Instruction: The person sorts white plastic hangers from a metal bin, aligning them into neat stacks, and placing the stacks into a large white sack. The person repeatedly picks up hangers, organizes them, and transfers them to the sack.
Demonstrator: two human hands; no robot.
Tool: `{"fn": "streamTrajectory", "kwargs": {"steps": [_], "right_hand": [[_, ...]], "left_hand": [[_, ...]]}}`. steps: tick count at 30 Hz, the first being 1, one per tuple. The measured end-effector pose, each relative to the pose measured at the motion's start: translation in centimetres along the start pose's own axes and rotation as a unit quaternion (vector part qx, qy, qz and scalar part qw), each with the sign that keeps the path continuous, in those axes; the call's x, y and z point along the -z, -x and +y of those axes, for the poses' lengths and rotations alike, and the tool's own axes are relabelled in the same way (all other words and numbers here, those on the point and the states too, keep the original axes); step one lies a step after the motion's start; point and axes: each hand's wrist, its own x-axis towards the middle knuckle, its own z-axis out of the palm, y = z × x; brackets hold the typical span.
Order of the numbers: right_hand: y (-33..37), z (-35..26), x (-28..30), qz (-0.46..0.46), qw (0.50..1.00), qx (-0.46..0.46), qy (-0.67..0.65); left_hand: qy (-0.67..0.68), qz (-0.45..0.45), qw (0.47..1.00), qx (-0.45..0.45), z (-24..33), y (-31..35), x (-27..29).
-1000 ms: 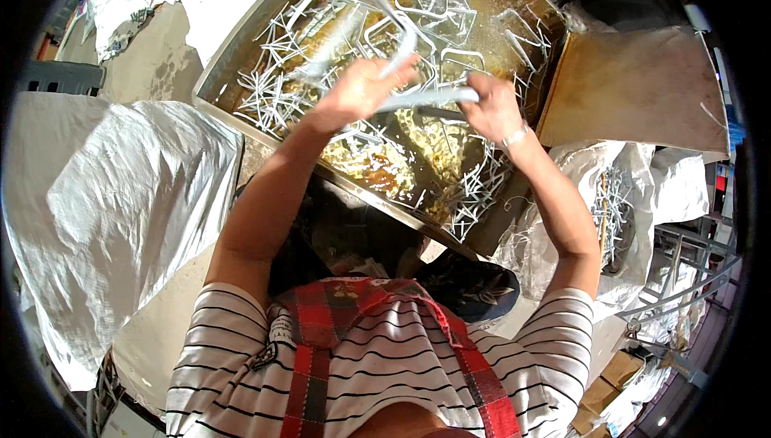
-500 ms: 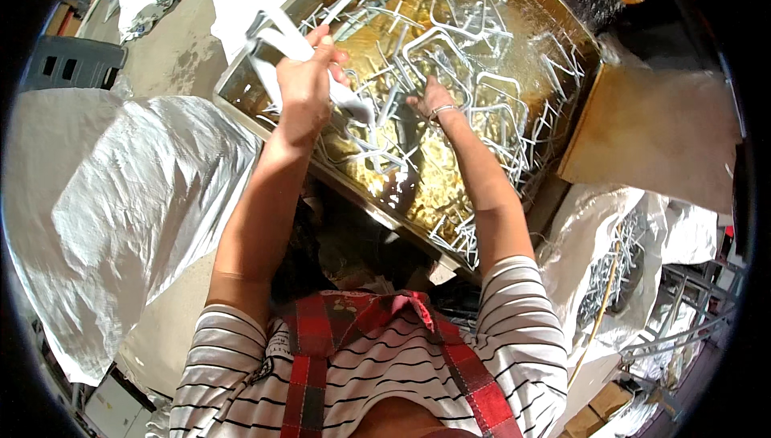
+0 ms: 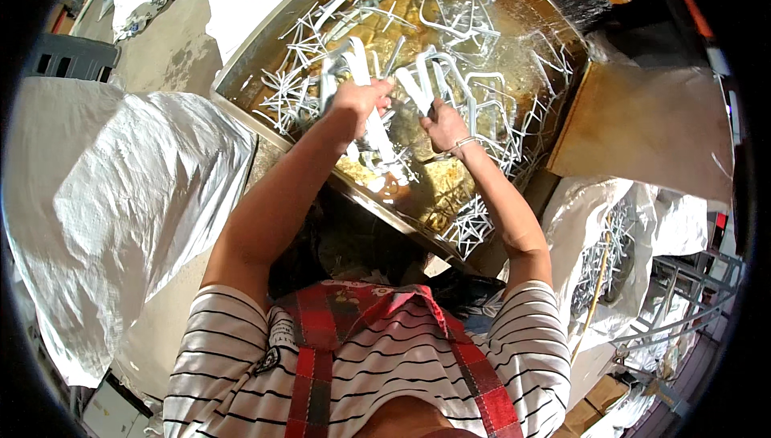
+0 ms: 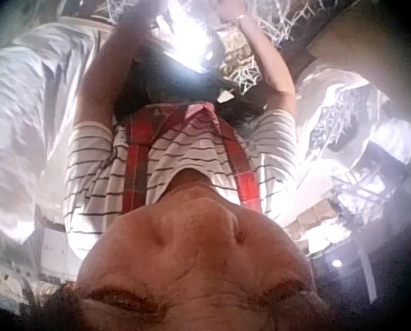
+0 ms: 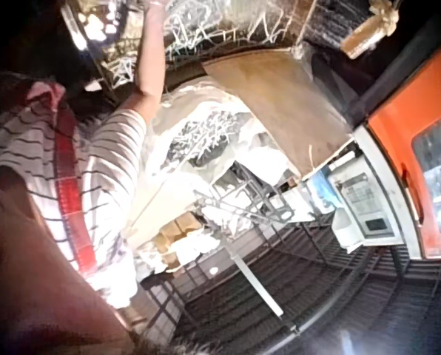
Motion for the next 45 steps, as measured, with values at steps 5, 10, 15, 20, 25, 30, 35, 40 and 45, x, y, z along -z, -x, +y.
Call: {"fn": "streamTrajectory", "kwargs": {"steps": [5,10,15,20,25,30,35,40,45], "right_hand": [[4.7,-7.1,2.0,-0.054,0.992,0.045,0.100],[9.3,-6.5,3.3,-0.019,0.996,-0.019,-0.084],[13.5,-1.5,3.3,0.015,0.986,-0.115,-0.119],[16.3,12.6,7.3,0.320,0.796,-0.299,-0.417],[13.3,6.3,11.5,0.226,0.969,-0.066,0.072],[7.8,-5.6,13.1,0.152,0.988,-0.003,-0.015],[2.5,-0.5,11.6,0.144,0.910,0.084,-0.380],[0.3,4.3,1.4,-0.035,0.999,0.003,-0.008],[2.6,3.9,-4.2,-0.222,0.918,0.127,0.304]], "left_hand": [[-0.022,-0.018,0.998,0.055,-3.1,0.2,-2.2],[0.176,0.026,0.983,0.045,-1.5,0.7,-3.0],[0.314,0.005,0.949,0.007,-0.2,-2.6,-0.1],[0.203,-0.021,0.971,-0.122,2.7,0.7,-0.1],[-0.091,-0.118,0.971,-0.187,2.3,2.6,-2.2],[-0.306,-0.259,0.885,-0.236,1.0,4.8,-3.1],[-0.187,-0.217,0.942,-0.175,2.2,3.8,-2.0],[-0.097,-0.099,0.968,-0.209,1.9,0.0,0.9],[-0.114,-0.017,0.947,-0.301,4.3,2.5,1.1]]}}
